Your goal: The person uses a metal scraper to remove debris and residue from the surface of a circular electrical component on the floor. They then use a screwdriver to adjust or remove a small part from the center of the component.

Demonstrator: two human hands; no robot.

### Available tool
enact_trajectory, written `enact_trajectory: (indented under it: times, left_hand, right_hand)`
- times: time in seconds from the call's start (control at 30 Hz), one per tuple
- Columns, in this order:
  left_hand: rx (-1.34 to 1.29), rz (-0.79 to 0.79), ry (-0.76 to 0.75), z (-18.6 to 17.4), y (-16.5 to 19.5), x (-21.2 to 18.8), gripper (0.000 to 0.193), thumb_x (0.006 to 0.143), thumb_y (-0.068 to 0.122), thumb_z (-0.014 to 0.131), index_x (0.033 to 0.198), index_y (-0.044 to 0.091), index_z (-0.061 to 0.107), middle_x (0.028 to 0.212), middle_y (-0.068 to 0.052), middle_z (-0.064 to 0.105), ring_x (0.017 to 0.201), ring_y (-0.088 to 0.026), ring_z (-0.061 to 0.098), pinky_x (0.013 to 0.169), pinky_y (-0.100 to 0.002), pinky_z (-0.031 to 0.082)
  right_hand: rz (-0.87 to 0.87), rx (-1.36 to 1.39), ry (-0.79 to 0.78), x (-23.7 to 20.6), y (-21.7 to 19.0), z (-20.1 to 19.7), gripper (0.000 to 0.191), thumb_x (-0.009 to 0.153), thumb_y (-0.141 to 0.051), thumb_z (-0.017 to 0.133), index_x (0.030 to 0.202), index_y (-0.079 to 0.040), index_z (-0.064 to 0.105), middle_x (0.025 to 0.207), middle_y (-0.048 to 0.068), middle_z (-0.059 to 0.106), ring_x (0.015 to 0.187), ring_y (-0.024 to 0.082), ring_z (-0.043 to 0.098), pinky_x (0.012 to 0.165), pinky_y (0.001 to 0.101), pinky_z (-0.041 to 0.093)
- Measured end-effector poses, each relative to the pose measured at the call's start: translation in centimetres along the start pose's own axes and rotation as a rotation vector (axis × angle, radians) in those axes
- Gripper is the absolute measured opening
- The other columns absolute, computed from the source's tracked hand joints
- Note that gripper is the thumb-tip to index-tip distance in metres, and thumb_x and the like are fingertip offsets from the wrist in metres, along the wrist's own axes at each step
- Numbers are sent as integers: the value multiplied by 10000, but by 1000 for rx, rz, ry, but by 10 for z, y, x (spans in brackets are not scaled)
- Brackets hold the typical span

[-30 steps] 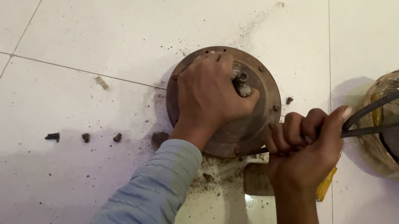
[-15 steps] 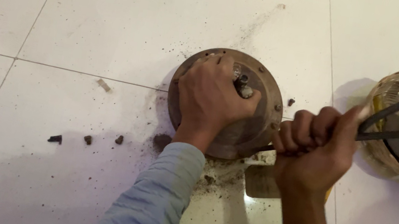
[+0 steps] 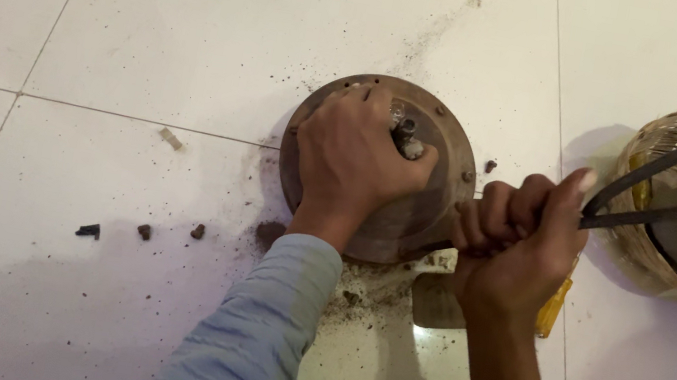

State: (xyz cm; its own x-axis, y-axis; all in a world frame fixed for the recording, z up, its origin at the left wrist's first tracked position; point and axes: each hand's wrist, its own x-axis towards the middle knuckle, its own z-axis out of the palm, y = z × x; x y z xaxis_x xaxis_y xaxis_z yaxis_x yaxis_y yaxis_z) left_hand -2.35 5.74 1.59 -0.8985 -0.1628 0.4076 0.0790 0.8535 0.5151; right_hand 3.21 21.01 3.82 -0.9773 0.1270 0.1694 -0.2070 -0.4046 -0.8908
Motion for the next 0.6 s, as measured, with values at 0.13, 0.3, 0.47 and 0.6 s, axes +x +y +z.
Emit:
enact_trajectory:
  times: [0.13,0.3,0.47,0.6]
  left_hand:
    - [-25,37,65,-1,2,-1,459,644,448,821,856,56,710,775,-119,695,706,-282,709,637,-439,588]
    - [10,-1,28,-2,4,0,436,643,447,820,830,68,711,775,-108,700,715,-279,711,626,-445,584]
    - [13,21,34,1,3,1,471,643,449,816,879,52,726,762,-113,697,688,-272,707,614,-433,585]
    - [22,32,5,4,0,1,462,664,467,804,866,57,731,742,-103,694,682,-261,704,607,-428,576]
  right_hand:
    - [32,69,-1,0,4,-5,579,1123,-541,392,703,-179,225,577,-41,157,492,101,96,444,324,123]
    - [110,142,84,8,10,-18,581,1117,-560,366,695,-188,220,575,-45,150,495,100,80,433,322,95]
    - [203,241,173,21,23,-33,566,1112,-552,350,685,-198,240,585,-45,170,493,101,80,426,315,85]
    - [271,299,242,26,35,-42,560,1114,-551,350,689,-195,267,587,-48,191,497,102,107,435,308,95]
